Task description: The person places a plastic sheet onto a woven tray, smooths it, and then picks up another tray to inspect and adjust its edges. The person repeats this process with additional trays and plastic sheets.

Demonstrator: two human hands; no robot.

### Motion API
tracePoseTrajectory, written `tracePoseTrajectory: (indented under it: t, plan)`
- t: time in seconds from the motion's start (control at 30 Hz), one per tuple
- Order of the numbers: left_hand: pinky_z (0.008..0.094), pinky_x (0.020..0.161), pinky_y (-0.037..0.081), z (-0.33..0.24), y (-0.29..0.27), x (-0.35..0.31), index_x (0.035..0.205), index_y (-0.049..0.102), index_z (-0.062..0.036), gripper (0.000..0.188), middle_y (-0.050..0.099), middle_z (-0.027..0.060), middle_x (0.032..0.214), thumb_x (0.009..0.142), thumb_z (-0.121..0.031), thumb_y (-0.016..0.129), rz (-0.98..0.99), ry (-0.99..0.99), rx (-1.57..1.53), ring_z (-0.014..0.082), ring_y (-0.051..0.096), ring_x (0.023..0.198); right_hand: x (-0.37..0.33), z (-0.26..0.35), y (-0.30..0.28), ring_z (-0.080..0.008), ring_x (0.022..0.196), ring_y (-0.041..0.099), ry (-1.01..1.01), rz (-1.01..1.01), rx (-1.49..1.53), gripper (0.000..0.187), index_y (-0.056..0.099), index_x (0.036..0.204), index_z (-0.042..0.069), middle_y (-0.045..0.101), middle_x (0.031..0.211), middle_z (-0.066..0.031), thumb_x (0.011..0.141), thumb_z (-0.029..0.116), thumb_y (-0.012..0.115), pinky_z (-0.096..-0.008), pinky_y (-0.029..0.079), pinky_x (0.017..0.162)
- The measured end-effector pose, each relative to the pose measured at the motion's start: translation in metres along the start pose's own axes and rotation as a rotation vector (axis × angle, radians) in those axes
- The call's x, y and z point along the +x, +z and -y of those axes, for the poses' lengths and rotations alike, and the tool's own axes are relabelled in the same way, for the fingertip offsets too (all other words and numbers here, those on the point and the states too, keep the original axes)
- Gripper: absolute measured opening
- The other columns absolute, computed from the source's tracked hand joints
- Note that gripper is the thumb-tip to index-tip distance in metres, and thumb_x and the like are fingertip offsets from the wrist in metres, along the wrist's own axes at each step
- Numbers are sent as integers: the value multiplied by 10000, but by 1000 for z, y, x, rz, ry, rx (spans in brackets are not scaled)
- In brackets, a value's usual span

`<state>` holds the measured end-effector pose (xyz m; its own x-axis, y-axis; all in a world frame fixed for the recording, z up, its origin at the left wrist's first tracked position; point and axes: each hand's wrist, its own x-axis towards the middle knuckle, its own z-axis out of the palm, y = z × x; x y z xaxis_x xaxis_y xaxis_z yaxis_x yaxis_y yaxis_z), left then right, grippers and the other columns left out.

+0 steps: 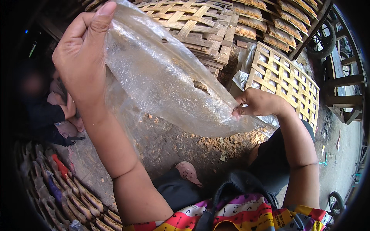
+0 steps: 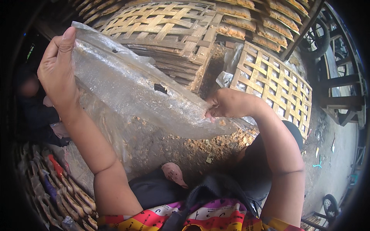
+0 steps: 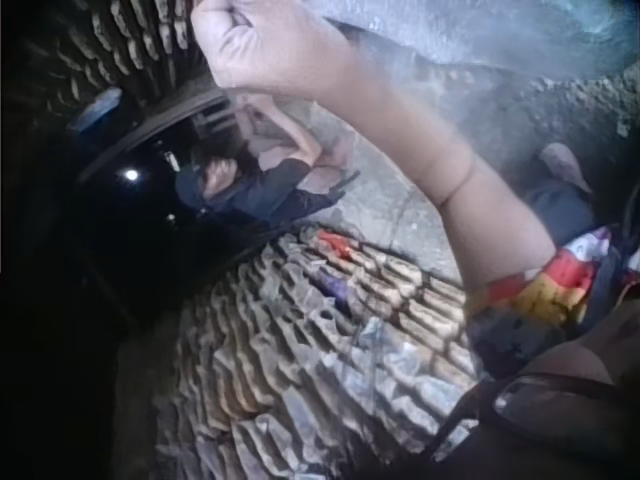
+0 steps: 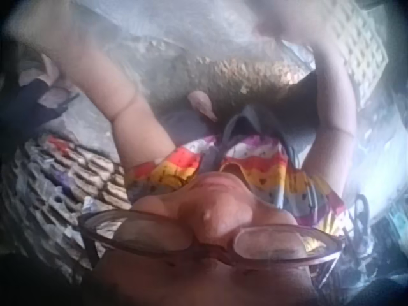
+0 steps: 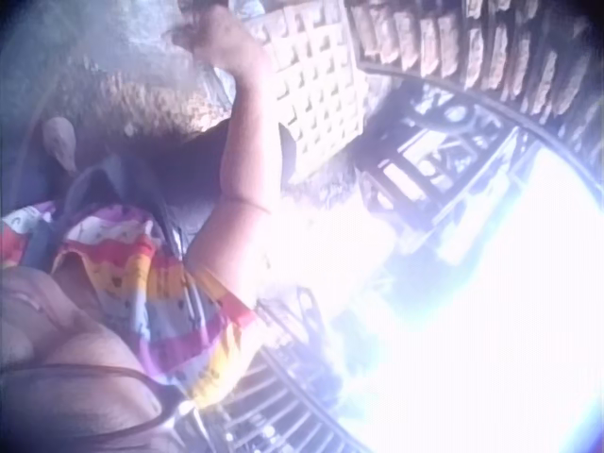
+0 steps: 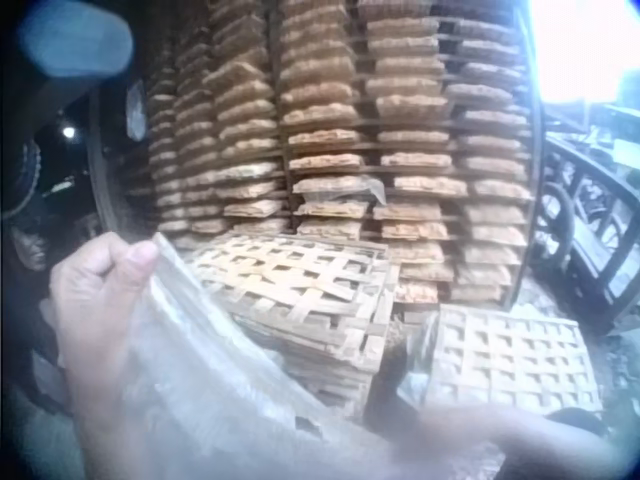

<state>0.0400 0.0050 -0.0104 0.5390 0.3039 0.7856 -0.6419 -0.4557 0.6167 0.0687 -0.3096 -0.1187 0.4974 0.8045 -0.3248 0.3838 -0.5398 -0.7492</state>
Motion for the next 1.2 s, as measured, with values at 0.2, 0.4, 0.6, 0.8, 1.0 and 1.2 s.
tracePoseTrajectory:
  t: [0.2,0.4,0.6,0.8,1.0,1.2]
  plan:
    - [190,510,258,16,-43,10,747,636,-34,274,445,-86,594,933,-231,684,206,-232,239,-4,366,553,-11,11,-1,-280,843,690,23,-81,-139,198,728,1028,55,717,902,-165,854,92,641,-366,524,760]
    - [237,626,414,58,-93,6,940,612,-5,80,567,5,682,931,-82,595,646,-479,471,82,531,649,-14,10,9,-326,878,687,-40,-108,-204,222,717,1059,52,715,953,-178,850,99,655,-393,529,784]
    - [257,679,451,142,-188,6,1150,572,-11,232,614,51,781,919,-13,564,160,-627,592,103,585,743,-9,17,19,-333,840,676,-42,-15,-261,219,704,1060,64,704,906,-174,864,109,620,-412,521,764]
    - [288,766,482,108,-121,-7,1250,543,-36,376,630,49,884,892,-88,647,702,-561,350,115,604,788,-3,1,28,-324,819,674,-18,-85,-314,204,708,1033,71,706,889,-166,860,109,606,-414,516,741]
    - [399,996,431,46,47,-91,1345,490,-57,576,635,124,1132,843,-225,717,1319,-36,4,291,598,1077,-3,12,22,-330,788,662,-63,-98,-248,145,711,985,78,696,852,-148,863,144,669,-411,509,709]
    - [425,931,435,48,82,-125,1025,652,-25,303,672,164,967,826,-242,720,1593,-321,-154,335,592,996,-21,27,16,-340,740,629,-171,-171,-205,186,662,894,3,633,777,-157,871,182,707,-416,478,664]
